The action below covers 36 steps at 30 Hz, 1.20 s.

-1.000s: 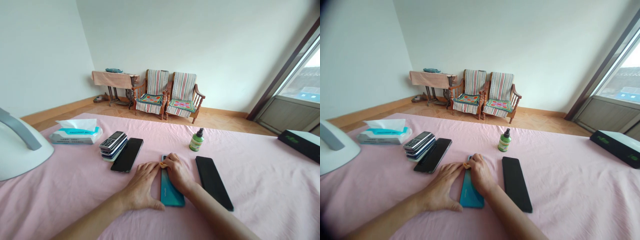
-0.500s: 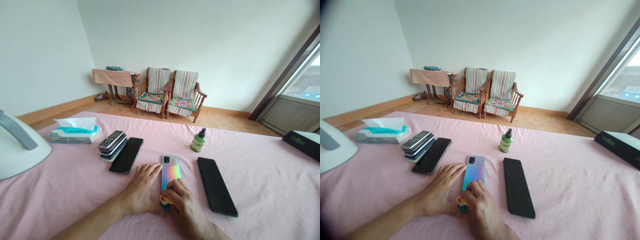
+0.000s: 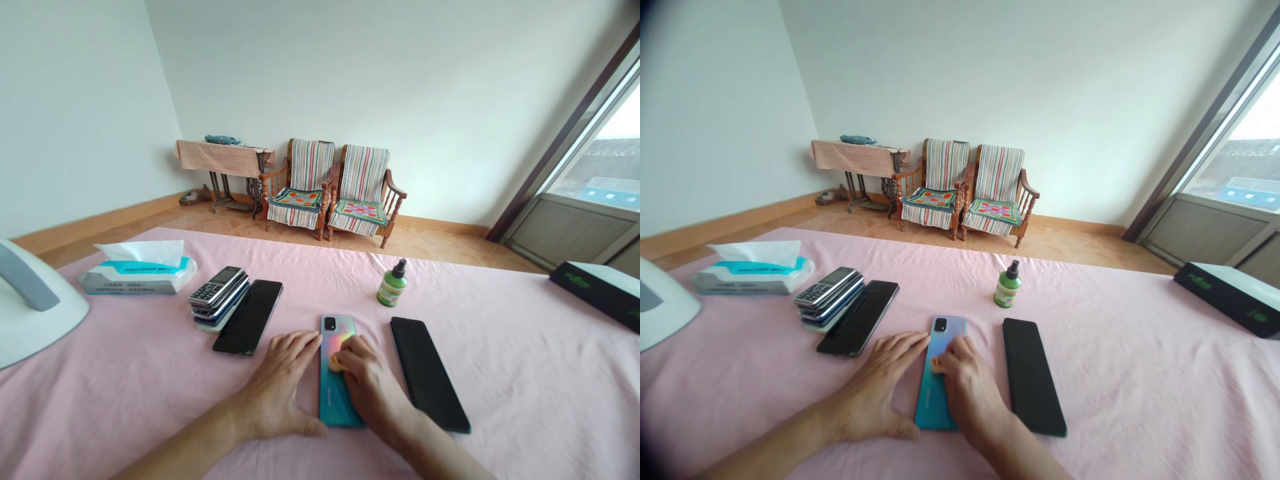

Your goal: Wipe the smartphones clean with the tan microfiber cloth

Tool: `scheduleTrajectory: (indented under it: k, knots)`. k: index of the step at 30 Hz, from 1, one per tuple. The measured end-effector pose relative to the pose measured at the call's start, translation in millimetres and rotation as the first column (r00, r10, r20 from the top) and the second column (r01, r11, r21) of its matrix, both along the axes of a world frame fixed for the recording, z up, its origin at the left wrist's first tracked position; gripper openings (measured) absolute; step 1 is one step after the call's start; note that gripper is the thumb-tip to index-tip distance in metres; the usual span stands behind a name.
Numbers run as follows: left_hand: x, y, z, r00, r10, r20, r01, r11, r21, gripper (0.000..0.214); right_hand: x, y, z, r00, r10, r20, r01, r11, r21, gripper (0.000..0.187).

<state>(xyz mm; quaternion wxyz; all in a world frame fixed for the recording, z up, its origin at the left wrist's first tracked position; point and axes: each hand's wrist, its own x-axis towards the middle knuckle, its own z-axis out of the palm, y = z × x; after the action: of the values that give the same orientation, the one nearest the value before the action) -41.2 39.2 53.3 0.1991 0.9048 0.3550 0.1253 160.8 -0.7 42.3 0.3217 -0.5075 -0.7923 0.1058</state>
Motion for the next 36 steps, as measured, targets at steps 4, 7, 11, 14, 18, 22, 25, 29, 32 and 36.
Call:
scheduleTrajectory:
  k: [4,7,11,14,18,22,25,29,32,36]
  knots:
    - [-1,0,1.5,1.0,-0.009,-0.01,0.008,1.0,-0.012,0.103,4,30,1.0,0.991,-0.132,-0.002,0.132,0.989,0.073,0.029]
    - [-1,0,2.1,1.0,0.006,-0.008,-0.006,1.0,-0.019,0.104,-2,12,-2.6,0.992,-0.125,-0.014,0.125,0.991,0.055,0.029]
    - [0,-1,1.8,1.0,0.021,0.001,-0.021,1.0,-0.014,0.11,-10,-19,-5.2,0.999,-0.032,-0.044,0.031,0.999,-0.023,0.031]
    - [0,0,1.3,1.0,0.014,-0.016,-0.014,1.0,-0.009,0.113,-8,-7,-3.2,0.996,-0.085,-0.015,0.086,0.996,0.001,0.029]
    - [-1,1,0.9,0.999,0.002,-0.038,-0.002,1.0,-0.013,0.114,-2,29,0.6,0.98,-0.199,0.03,0.198,0.98,0.028,0.029]
    - [-1,1,2.1,0.999,-0.003,-0.05,0.002,1.0,-0.02,0.114,-2,34,-1.1,0.975,-0.216,0.041,0.215,0.976,0.03,0.03]
    - [0,1,2.5,0.998,0.008,-0.058,-0.01,1.0,-0.028,0.116,-4,22,-3.1,0.978,-0.2,0.053,0.198,0.979,0.038,0.029]
    - [0,1,-0.8,0.999,0.012,-0.036,-0.012,1.0,-0.002,0.118,-7,-3,-3.0,0.992,-0.124,0.033,0.123,0.992,0.024,0.028]
    - [-1,1,-4.4,1.0,0.007,-0.018,-0.006,1.0,0.023,0.118,-10,-24,-2.9,0.998,-0.065,0.016,0.065,0.998,0.003,0.028]
    - [0,1,-6.3,1.0,0.013,-0.013,-0.012,0.999,0.034,0.117,-10,-27,-1.9,0.998,-0.05,0.037,0.051,0.998,-0.021,0.028]
